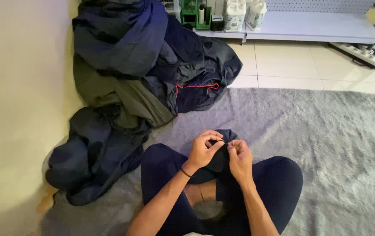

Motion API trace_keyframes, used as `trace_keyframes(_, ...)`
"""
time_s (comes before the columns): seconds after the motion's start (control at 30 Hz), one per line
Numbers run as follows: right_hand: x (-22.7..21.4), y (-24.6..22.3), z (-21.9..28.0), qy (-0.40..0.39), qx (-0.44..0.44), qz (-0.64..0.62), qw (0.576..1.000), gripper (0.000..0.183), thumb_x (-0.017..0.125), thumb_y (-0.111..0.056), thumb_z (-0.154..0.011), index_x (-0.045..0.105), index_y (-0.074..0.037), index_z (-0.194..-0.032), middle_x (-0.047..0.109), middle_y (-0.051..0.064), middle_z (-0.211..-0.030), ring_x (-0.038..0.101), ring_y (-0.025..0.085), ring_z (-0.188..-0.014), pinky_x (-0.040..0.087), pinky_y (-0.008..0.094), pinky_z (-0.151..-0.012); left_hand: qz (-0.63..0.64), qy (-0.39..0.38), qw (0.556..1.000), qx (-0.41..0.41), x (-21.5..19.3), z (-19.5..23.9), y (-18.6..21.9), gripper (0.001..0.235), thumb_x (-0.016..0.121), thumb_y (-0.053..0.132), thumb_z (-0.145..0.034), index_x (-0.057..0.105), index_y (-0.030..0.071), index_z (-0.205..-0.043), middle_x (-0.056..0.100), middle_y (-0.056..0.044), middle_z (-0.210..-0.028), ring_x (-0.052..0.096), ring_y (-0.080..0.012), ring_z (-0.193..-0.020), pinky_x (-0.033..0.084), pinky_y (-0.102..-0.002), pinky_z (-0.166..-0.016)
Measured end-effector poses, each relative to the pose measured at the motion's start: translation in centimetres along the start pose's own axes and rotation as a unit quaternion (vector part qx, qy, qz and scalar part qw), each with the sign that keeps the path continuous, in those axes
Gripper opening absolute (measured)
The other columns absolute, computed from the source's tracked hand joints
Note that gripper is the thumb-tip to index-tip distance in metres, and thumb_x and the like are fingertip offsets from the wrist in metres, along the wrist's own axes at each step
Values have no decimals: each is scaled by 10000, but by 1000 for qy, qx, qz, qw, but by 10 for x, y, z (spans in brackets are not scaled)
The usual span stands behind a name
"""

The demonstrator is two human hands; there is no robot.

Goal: The person sits on a rug and packs a dark blue sleeping bag into its stuff sack, securing it with a drawstring. They then pick up a dark green jacket, fold it, and place it into a small dark blue pouch, zipping it closed.

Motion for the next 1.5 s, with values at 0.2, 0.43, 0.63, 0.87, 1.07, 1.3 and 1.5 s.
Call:
trace_keyframes(0.2,12,7,-15,-80,-97,-1,992,182,651,-49,-1009,792,33,-1088,793,184,-904,621,137,-953,575,442,-849,-4,40,999,25,-1,-17,9,81,793,78,-967,784,-3,-963,755,-151,-1047,760,-190,-701,593,-261,-532)
trace_keyframes(0.43,20,-6,-27,-75,-59,85,992,201,681,-294,-1049,855,-222,-978,838,24,-1027,777,252,-968,571,404,-840,-7,86,996,4,2,-49,1,127,777,149,-1001,791,24,-1019,752,-166,-943,778,-224,-791,625,-346,-554)
trace_keyframes(0.63,4,-17,-24,-116,-80,176,974,264,730,-324,-964,880,-123,-1047,842,131,-1015,760,454,-1010,604,524,-809,-56,86,994,27,-12,-71,-7,112,772,155,-987,763,67,-919,740,-103,-776,705,-207,-792,572,-398,-795)
trace_keyframes(0.87,6,18,-34,68,-195,261,943,167,778,-360,-914,861,-262,-1021,693,48,-776,731,358,-766,578,484,-652,-63,69,995,26,-10,-76,1,107,776,169,-984,744,96,-912,747,-56,-778,719,-179,-814,556,-332,-722)
trace_keyframes(1.07,13,-2,-50,176,-351,252,885,246,687,-365,-1057,810,-163,-1124,572,86,-871,630,360,-819,491,444,-748,-151,6,978,143,28,-40,53,150,731,241,-1039,716,127,-943,715,-88,-858,717,-362,-897,577,-456,-777)
trace_keyframes(1.3,-2,-18,-111,-19,-232,356,905,668,923,-164,-643,711,-52,-1267,542,307,-1379,591,563,-1283,537,584,-1065,-194,22,975,101,21,-10,3,389,782,216,-943,643,95,-1286,476,-281,-1560,479,-563,-1421,378,-662,-1152)
trace_keyframes(1.5,-130,-74,-222,222,-342,353,842,773,1072,-426,-785,738,35,-1308,695,250,-1162,660,468,-983,512,556,-809,-270,117,954,50,-39,15,-83,305,784,225,-881,702,102,-1148,671,-153,-1216,633,-341,-1220,465,-460,-1112)
Point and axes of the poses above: each hand's wrist, its own z-axis away from the middle knuckle, its own x-axis out of the palm, y = z × x, the point moved 1 cm from there along -z, towards the middle knuckle
